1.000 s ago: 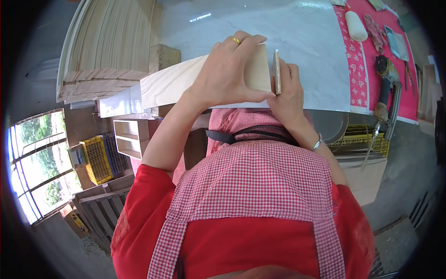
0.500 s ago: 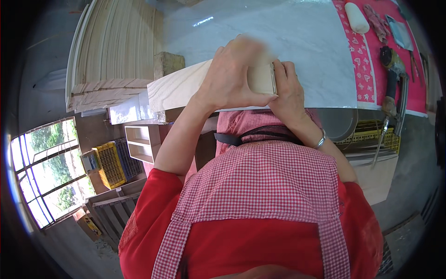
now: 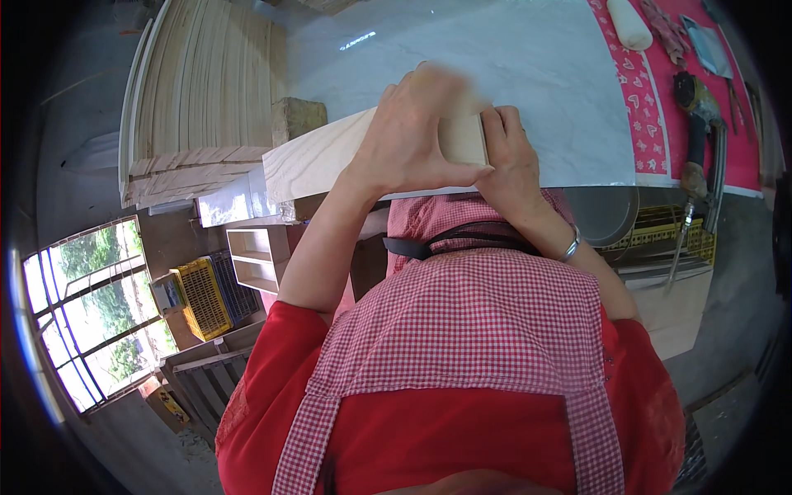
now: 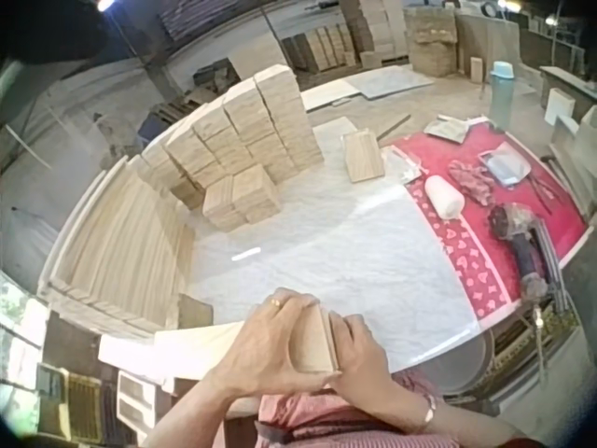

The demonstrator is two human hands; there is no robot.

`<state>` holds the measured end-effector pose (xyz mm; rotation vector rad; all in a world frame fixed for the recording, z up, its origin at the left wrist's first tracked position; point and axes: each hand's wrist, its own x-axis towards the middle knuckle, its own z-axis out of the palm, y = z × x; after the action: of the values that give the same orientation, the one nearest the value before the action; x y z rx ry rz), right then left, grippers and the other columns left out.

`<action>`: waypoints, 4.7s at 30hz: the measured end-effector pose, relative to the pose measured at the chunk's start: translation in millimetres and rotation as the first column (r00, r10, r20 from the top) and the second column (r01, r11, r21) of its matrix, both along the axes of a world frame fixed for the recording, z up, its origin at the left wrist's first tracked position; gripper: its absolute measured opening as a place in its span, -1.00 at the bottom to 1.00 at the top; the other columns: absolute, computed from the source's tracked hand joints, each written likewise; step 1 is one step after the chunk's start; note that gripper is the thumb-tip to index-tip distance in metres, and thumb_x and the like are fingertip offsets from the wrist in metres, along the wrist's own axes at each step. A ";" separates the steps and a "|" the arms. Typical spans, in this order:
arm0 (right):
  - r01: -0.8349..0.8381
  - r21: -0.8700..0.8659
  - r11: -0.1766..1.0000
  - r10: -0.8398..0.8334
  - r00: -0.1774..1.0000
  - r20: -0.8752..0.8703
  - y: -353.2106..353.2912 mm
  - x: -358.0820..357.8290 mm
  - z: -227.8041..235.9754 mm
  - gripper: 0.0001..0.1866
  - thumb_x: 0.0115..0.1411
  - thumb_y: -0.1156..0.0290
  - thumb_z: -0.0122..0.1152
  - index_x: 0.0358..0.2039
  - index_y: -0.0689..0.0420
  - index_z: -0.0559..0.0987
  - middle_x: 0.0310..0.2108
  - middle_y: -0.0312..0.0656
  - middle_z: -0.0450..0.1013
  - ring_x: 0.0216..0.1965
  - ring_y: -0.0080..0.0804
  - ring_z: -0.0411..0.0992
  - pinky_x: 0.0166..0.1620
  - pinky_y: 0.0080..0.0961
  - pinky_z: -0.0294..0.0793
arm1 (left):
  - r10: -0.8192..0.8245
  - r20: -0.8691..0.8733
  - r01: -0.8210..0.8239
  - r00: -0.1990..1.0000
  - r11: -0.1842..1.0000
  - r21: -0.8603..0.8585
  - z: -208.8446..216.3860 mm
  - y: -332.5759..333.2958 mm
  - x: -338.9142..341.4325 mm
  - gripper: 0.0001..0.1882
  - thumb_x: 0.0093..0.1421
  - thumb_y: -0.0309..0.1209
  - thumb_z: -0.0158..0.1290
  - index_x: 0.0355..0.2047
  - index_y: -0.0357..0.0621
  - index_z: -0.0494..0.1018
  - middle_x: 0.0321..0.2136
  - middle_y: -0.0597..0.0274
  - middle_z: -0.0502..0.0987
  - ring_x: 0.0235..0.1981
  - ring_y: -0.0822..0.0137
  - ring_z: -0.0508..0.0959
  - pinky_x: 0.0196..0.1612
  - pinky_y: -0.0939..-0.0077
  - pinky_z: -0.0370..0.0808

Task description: Assembling wooden boxes by applying glue and using a pneumatic nail gun to secure the components.

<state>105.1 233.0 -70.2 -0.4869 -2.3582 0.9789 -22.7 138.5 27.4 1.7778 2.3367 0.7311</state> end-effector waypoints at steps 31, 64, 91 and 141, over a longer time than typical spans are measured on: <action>-0.437 -0.582 0.685 0.486 0.870 -0.082 63.9 28.7 8.0 -0.25 0.05 0.44 0.39 0.26 0.16 0.30 0.05 -0.15 0.35 -0.13 -0.35 0.44 -0.06 -0.46 0.50 | 0.015 0.026 -0.014 1.000 0.998 -0.058 -4.4 -1.9 -2.5 -0.04 -0.36 -0.05 0.45 0.05 -0.23 0.37 -0.08 0.04 0.42 -0.09 0.00 0.49 -0.04 0.15 0.39; -0.616 -0.645 0.452 0.527 0.768 -0.365 93.0 -43.0 -10.3 -0.60 0.36 0.09 0.10 -0.09 0.19 0.61 -0.25 -0.31 0.49 -0.22 -0.61 0.39 -0.11 -0.60 0.41 | 0.053 0.055 -0.048 0.997 0.994 -0.093 -1.4 -0.1 4.9 -0.03 -0.37 -0.09 0.45 0.08 -0.19 0.34 -0.06 0.04 0.41 -0.03 0.02 0.45 0.01 0.16 0.34; -0.533 -0.813 0.235 0.549 0.763 -0.341 84.3 -37.1 -9.0 -0.61 0.25 0.23 0.27 -0.02 0.21 0.55 -0.18 -0.32 0.50 -0.11 -0.57 0.42 0.02 -0.58 0.40 | 0.070 0.060 -0.062 0.996 0.991 -0.121 -1.0 0.6 2.8 -0.01 -0.39 -0.07 0.45 0.09 -0.18 0.34 -0.06 0.04 0.40 -0.06 0.02 0.46 -0.02 0.16 0.34; -0.581 -0.512 0.632 0.500 0.811 -0.303 29.9 70.5 26.8 -0.18 0.17 0.13 0.33 0.33 0.26 0.24 0.36 0.09 0.09 0.36 -0.03 0.13 0.31 -0.17 0.21 | 0.063 0.078 -0.058 0.995 0.996 -0.062 -5.2 2.3 1.5 -0.08 -0.37 -0.09 0.42 0.04 -0.23 0.38 -0.11 0.07 0.43 -0.10 0.03 0.50 -0.07 0.17 0.37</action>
<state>175.5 262.9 -43.4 0.1212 -2.0654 1.9900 -21.2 140.8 22.1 1.6296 2.3440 0.7181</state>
